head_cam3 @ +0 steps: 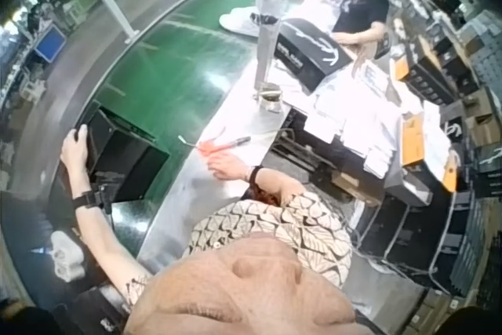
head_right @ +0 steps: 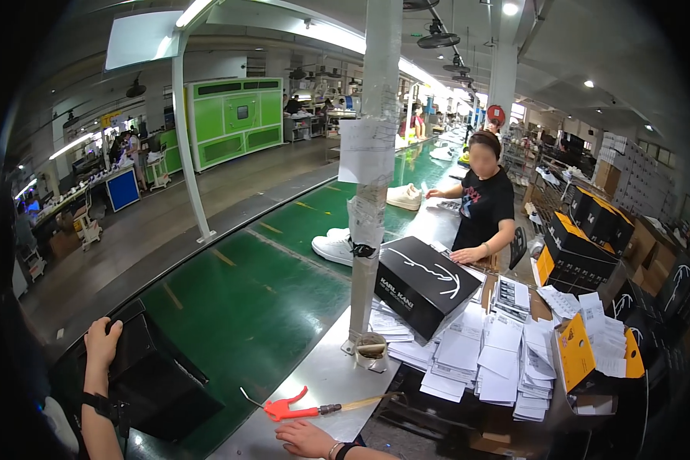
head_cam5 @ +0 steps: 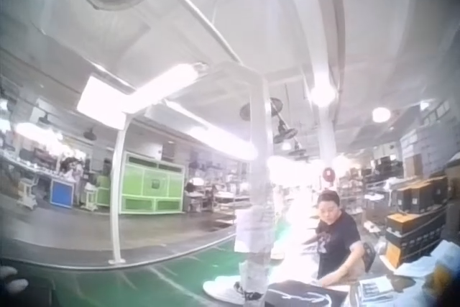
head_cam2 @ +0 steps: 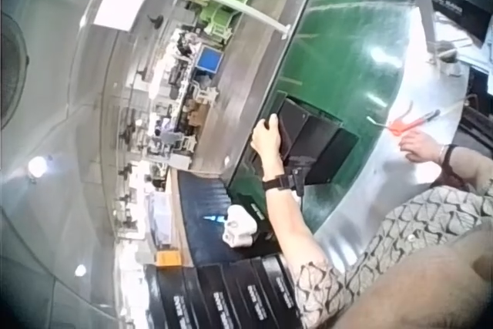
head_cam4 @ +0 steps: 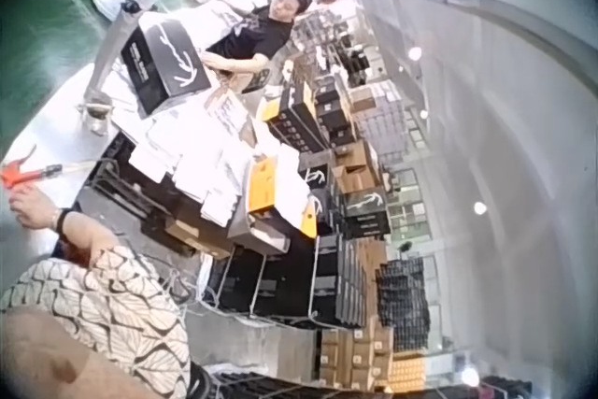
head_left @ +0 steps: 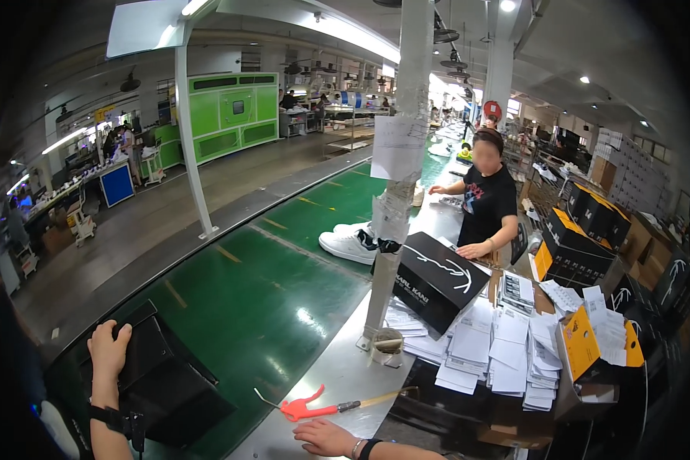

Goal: Inspecting shoes and scanning barcodes on shoeboxes at a finishing station in a manufacturing facility.

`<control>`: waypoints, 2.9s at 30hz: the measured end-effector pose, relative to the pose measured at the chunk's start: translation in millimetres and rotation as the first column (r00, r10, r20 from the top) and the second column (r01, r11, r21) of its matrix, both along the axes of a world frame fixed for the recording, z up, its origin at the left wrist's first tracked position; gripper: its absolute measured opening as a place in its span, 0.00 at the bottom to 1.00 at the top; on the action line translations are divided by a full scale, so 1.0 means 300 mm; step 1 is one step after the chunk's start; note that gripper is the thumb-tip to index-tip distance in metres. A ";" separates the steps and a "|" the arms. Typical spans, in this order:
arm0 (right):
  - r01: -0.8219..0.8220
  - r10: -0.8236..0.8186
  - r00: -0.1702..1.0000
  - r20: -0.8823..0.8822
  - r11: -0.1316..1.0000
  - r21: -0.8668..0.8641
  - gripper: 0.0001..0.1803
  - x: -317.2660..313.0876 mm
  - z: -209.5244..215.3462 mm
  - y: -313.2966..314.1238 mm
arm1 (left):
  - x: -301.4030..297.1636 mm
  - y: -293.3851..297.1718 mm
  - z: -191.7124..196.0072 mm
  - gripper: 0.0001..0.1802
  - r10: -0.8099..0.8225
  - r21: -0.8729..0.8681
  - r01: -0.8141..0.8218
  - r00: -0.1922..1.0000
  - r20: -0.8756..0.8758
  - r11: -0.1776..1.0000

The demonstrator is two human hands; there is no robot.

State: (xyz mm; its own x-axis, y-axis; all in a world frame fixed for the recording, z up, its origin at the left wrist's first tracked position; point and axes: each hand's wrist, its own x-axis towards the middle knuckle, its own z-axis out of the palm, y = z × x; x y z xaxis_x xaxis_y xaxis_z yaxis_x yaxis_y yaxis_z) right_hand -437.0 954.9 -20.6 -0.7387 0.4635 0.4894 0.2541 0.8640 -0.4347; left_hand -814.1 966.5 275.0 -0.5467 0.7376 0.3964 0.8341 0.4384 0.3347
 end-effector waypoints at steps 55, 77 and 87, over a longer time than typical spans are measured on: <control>0.006 0.007 0.982 0.190 0.998 -0.068 0.17 0.023 0.062 0.010 | -0.121 -0.106 -0.010 0.29 -0.007 -0.023 0.007 1.000 0.005 1.000; 0.017 -0.015 0.987 0.160 1.000 -0.015 0.17 0.020 0.049 0.009 | -0.166 -0.159 -0.022 0.28 -0.012 0.011 0.012 1.000 0.022 1.000; 0.024 -0.019 0.984 0.179 0.999 -0.023 0.17 0.018 0.052 0.006 | -0.186 -0.188 -0.028 0.28 -0.002 -0.005 0.002 1.000 0.010 1.000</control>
State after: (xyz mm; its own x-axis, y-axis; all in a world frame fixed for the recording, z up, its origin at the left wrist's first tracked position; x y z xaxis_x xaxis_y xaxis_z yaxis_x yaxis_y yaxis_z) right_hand -431.6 956.6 -4.9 -0.8029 0.4905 0.3387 0.3479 0.8471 -0.4017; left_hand -870.0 910.1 266.5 -0.5493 0.7404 0.3874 0.8316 0.4388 0.3405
